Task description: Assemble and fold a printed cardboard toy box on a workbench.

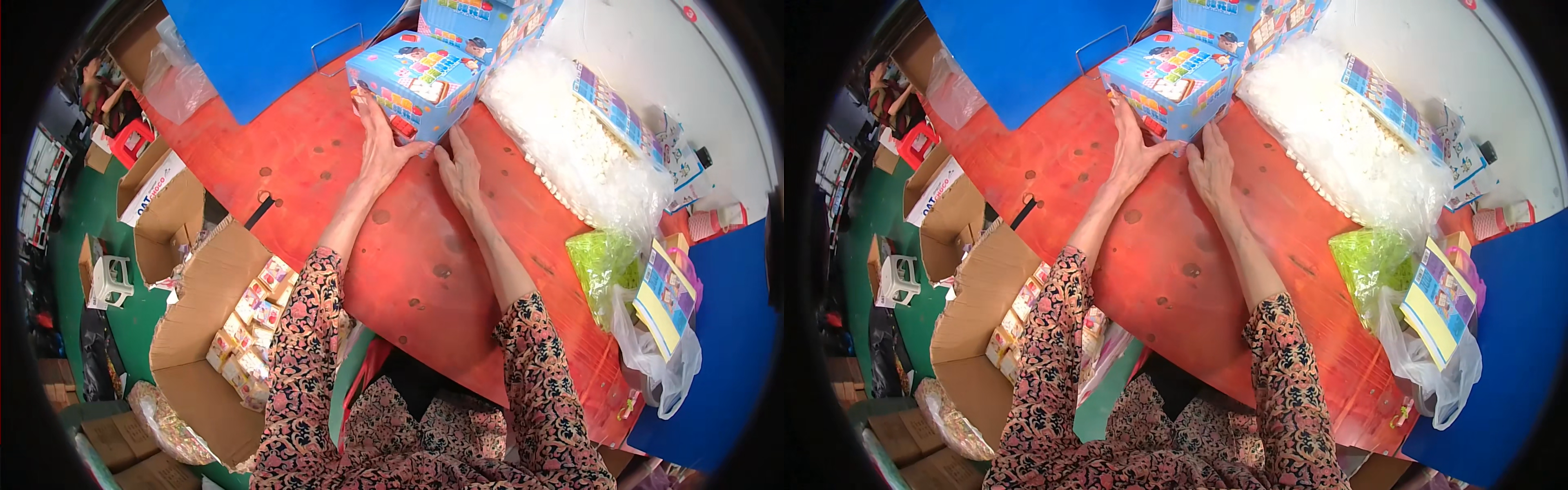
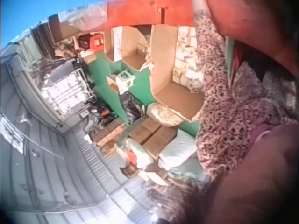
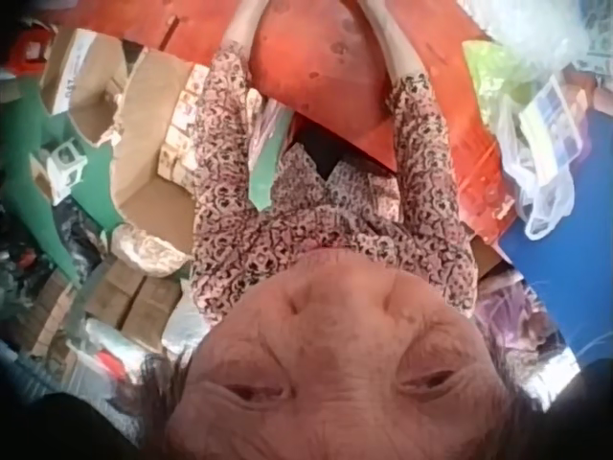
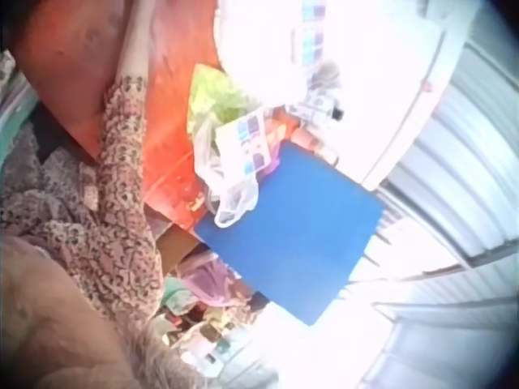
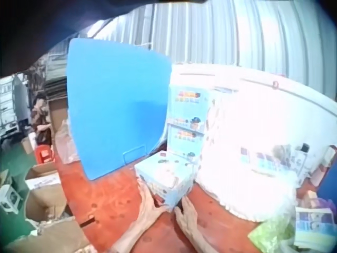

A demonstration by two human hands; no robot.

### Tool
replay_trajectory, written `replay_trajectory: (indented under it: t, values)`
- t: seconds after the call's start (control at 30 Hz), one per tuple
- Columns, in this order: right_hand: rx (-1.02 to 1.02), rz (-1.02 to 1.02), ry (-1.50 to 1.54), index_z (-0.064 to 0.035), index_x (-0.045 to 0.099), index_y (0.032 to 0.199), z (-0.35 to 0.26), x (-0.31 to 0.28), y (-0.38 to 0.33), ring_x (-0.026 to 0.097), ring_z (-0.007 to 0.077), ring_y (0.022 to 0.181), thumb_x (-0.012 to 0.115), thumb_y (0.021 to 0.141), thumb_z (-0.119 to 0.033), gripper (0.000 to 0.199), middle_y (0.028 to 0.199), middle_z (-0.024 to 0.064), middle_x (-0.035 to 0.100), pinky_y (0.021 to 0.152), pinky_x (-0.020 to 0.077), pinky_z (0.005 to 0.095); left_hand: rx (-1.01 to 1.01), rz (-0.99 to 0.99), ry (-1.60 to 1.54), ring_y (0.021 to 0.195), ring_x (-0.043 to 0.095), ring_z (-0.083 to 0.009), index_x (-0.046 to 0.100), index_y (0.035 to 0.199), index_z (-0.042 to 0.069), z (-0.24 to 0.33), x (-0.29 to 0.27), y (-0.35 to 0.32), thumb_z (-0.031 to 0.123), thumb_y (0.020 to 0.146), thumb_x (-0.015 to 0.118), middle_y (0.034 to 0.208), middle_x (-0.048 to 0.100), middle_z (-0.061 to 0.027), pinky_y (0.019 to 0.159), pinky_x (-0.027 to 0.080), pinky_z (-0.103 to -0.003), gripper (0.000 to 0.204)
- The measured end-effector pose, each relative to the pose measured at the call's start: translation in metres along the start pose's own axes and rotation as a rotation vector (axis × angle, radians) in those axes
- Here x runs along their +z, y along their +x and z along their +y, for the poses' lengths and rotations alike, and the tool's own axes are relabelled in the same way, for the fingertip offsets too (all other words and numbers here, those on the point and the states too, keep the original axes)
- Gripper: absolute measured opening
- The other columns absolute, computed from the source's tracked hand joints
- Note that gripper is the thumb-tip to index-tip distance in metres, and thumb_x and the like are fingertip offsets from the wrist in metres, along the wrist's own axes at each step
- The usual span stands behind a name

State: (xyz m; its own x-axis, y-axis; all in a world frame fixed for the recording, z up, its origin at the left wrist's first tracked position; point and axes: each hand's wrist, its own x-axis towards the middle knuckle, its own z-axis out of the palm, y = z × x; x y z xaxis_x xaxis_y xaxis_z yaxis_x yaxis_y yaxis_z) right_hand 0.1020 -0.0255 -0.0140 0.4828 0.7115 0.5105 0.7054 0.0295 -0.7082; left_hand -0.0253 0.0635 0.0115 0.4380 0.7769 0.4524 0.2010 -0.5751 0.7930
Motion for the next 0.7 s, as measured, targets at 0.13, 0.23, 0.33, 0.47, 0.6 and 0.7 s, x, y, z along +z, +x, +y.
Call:
replay_trajectory:
  t: [0.13, 0.23, 0.33, 0.47, 0.6, 0.7]
  values:
    - [0.038, -0.162, 0.073, -0.0022, 0.049, 0.131, 0.001, 0.005, 0.007, 0.054, 0.0282, 0.115, 0.056, 0.082, -0.007, 0.05, 0.124, 0.0155, 0.057, 0.101, 0.0395, 0.0361, 0.148, 0.133, 0.127, 0.143, -0.008, -0.0419, -0.009, 0.145, -0.005, -0.02, 0.006, 0.0, 0.039, 0.062, 0.086, 0.152, -0.006, -0.0301, 0.117, 0.011, -0.048, 0.133]
    - [-0.08, -0.108, 0.232, 0.0021, 0.059, 0.118, 0.014, 0.02, 0.007, 0.059, 0.0205, 0.102, 0.053, 0.084, -0.004, 0.036, 0.11, 0.0103, 0.065, 0.092, 0.0448, 0.0316, 0.156, 0.126, 0.125, 0.141, -0.018, -0.0417, -0.014, 0.146, -0.001, -0.033, 0.005, 0.0, 0.046, 0.063, 0.083, 0.151, -0.018, -0.0289, 0.117, -0.003, -0.046, 0.137]
    - [0.036, -0.073, 0.161, 0.0028, 0.063, 0.114, 0.036, 0.01, 0.007, 0.062, 0.0223, 0.097, 0.056, 0.084, -0.006, 0.032, 0.106, 0.0132, 0.066, 0.09, 0.0476, 0.0323, 0.166, -0.026, 0.054, 0.141, 0.015, -0.0364, 0.019, 0.145, 0.0, -0.022, -0.023, -0.017, 0.034, 0.07, 0.077, 0.149, 0.018, -0.0273, 0.114, 0.021, -0.042, 0.1]
    - [0.085, 0.001, 0.299, 0.0032, 0.062, 0.115, 0.06, 0.0, 0.01, 0.061, 0.0155, 0.094, 0.058, 0.087, -0.005, 0.03, 0.105, 0.009, 0.066, 0.085, 0.0481, 0.0273, -0.166, -0.248, -0.126, 0.112, 0.057, -0.0229, 0.058, 0.124, 0.001, 0.029, -0.147, -0.072, 0.031, 0.083, 0.069, 0.119, 0.062, -0.0144, 0.098, 0.043, -0.033, 0.052]
    - [0.081, -0.027, 0.358, 0.0033, 0.062, 0.116, 0.069, 0.004, 0.011, 0.059, 0.0119, 0.091, 0.058, 0.089, -0.004, 0.029, 0.102, 0.0072, 0.065, 0.081, 0.0474, 0.0239, -0.4, -0.15, -0.248, 0.111, 0.058, -0.0183, 0.059, 0.123, -0.001, 0.013, -0.282, -0.176, 0.034, 0.088, 0.063, 0.119, 0.063, -0.011, 0.095, 0.045, -0.033, 0.049]
    - [0.099, -0.054, 0.277, 0.0039, 0.062, 0.117, 0.062, 0.006, 0.011, 0.06, 0.0116, 0.091, 0.06, 0.088, -0.003, 0.03, 0.105, 0.0082, 0.065, 0.081, 0.048, 0.0226, -0.8, 0.011, -0.083, 0.11, 0.058, -0.0212, 0.057, 0.125, -0.001, -0.072, -0.338, -0.295, 0.041, 0.087, 0.063, 0.121, 0.062, -0.0116, 0.094, 0.046, -0.035, 0.058]
